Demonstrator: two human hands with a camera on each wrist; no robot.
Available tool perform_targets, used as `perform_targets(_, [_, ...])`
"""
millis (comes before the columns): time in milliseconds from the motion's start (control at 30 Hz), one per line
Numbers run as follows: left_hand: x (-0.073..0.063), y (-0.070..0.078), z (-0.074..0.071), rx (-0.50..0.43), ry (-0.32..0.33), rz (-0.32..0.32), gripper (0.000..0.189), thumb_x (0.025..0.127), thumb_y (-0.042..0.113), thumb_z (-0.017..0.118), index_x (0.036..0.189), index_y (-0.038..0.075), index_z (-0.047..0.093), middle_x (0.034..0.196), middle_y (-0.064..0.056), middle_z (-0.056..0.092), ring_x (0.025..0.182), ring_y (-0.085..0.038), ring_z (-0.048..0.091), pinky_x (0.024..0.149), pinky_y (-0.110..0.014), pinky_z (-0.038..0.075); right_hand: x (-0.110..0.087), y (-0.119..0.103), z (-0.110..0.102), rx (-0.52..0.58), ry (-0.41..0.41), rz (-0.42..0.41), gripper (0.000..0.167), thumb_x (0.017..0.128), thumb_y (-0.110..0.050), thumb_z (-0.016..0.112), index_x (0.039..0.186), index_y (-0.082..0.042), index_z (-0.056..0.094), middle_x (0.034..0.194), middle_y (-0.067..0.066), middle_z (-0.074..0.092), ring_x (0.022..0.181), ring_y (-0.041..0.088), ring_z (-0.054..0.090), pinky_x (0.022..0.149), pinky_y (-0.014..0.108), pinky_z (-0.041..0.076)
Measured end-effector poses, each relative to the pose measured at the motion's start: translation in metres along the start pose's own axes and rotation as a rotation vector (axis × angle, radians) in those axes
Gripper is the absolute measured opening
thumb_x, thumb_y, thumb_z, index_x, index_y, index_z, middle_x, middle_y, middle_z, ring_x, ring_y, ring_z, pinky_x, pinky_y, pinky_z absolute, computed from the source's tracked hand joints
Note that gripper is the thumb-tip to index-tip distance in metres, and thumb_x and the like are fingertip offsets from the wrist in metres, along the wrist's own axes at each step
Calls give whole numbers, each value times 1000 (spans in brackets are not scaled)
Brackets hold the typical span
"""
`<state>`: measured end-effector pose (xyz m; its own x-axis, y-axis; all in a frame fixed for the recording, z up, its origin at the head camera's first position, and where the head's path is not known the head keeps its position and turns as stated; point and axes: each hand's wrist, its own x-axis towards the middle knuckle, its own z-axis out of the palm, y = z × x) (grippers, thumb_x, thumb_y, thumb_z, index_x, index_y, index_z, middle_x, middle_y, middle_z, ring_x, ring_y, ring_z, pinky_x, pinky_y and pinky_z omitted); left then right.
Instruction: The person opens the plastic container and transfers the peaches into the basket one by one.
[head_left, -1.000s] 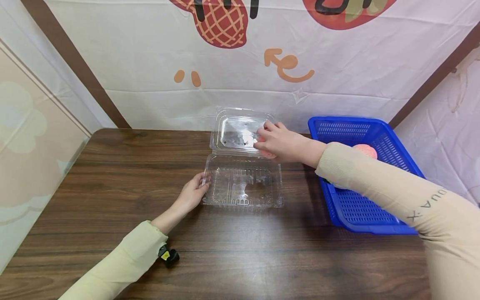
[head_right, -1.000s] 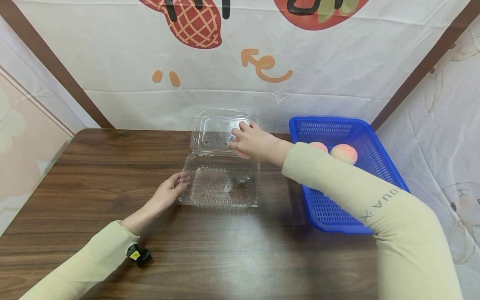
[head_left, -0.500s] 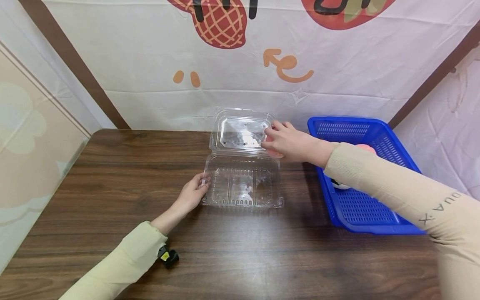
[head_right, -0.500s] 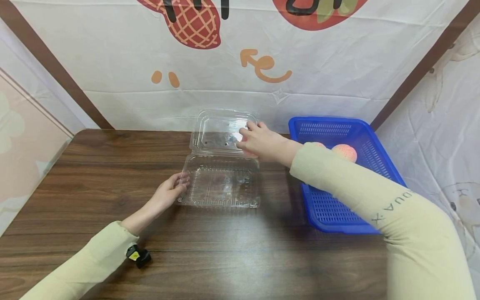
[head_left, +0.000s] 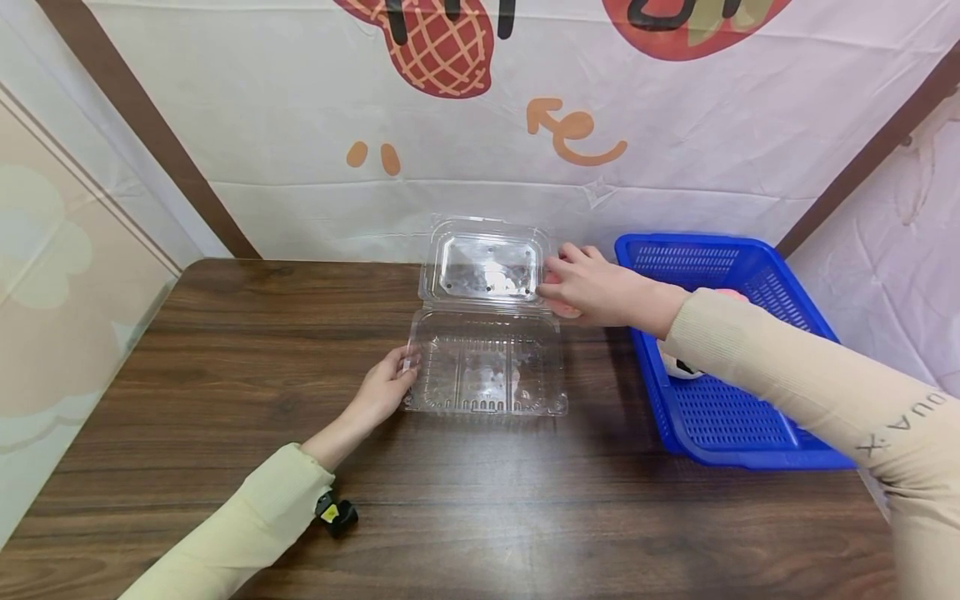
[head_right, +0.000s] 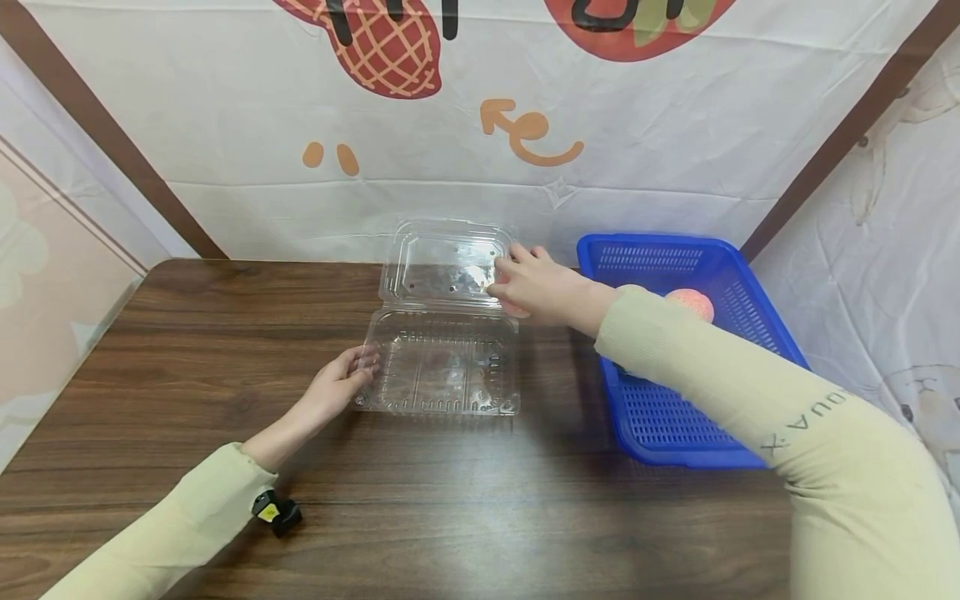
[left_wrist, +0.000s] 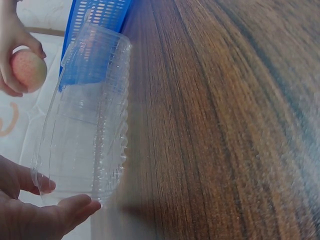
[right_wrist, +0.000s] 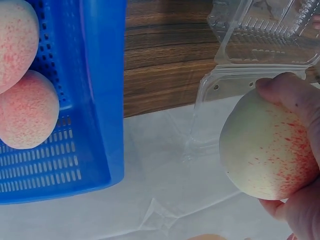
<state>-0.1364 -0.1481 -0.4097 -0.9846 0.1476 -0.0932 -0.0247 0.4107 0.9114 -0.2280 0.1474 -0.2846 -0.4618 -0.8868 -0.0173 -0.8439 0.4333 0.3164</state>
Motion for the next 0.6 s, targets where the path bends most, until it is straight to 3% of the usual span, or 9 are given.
perform_targets(600, [0, 0, 0, 0, 0, -1, 39, 91, -4, 40, 126, -19, 34, 125, -36, 44, 119, -40, 43, 100, -42, 37, -13, 6, -4, 32, -11, 33, 43, 64, -15, 78, 102, -12, 58, 104, 14, 48, 94, 35, 42, 67, 47, 44])
